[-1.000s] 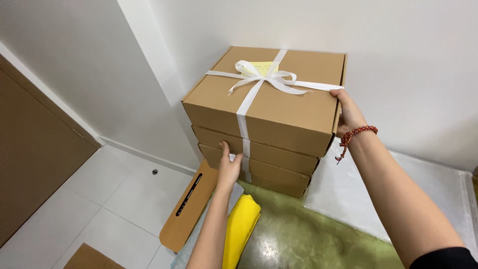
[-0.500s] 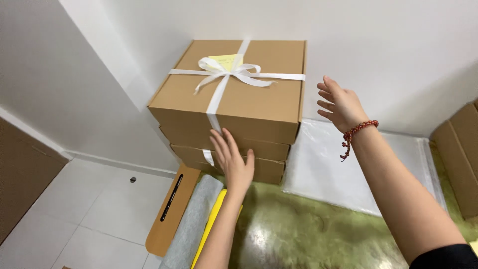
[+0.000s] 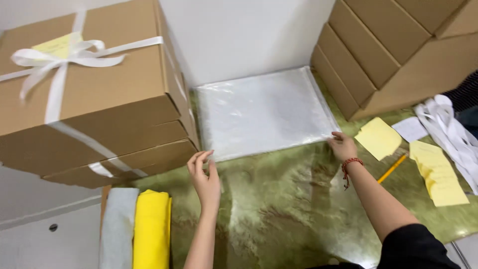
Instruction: Writing personalized notes on sticky notes, attaching them to gift boxes, and packing garments into plastic bags and then into the boxes.
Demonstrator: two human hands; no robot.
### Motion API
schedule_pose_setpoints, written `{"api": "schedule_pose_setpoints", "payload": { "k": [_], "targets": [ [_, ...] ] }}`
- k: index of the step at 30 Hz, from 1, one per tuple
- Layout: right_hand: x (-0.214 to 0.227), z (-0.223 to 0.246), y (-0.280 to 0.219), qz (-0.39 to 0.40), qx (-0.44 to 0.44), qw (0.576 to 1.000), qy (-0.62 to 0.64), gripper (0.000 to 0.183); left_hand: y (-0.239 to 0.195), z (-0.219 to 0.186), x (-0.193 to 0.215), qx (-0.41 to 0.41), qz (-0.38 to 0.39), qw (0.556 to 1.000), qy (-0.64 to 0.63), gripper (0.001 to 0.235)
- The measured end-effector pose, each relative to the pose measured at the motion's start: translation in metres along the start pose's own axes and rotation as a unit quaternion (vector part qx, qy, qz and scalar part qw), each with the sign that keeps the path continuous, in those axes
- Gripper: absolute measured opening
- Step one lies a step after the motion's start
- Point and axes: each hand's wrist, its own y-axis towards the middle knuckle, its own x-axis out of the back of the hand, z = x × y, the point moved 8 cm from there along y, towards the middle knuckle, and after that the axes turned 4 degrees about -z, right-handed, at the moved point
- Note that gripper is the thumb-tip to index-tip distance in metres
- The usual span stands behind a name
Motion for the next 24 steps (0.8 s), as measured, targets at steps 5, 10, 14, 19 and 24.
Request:
{"api": "schedule_pose_setpoints", "payload": {
  "k": [5, 10, 14, 19, 24],
  "targets": [
    [0.022, 0.017, -0.014, 0.016, 0.013, 0.991, -0.13, 0.062, -0.031, 0.017, -0.057, 0.049, 0.161, 0.986, 0.004, 0.026],
    [0.033, 0.075, -0.042, -0.02, -0.023, 0.99, -0.135, 0.065, -0.046, 0.01, -0.059, 0.139, 0.225, 0.964, 0.012, 0.027],
    [0.021, 0.075, -0.034, -0.039, -0.006, 0.985, -0.167, 0.052, -0.044, 0.028, -0.052, 0.12, 0.221, 0.967, 0.036, 0.027],
    [0.006, 0.044, -0.007, -0.051, -0.015, 0.977, -0.205, 0.04, -0.047, 0.038, -0.051, 0.124, 0.21, 0.969, 0.038, 0.028],
    [0.015, 0.028, -0.009, -0.094, -0.053, 0.991, -0.085, 0.021, -0.06, 0.028, -0.069, 0.151, 0.275, 0.949, 0.024, 0.029]
  ]
}}
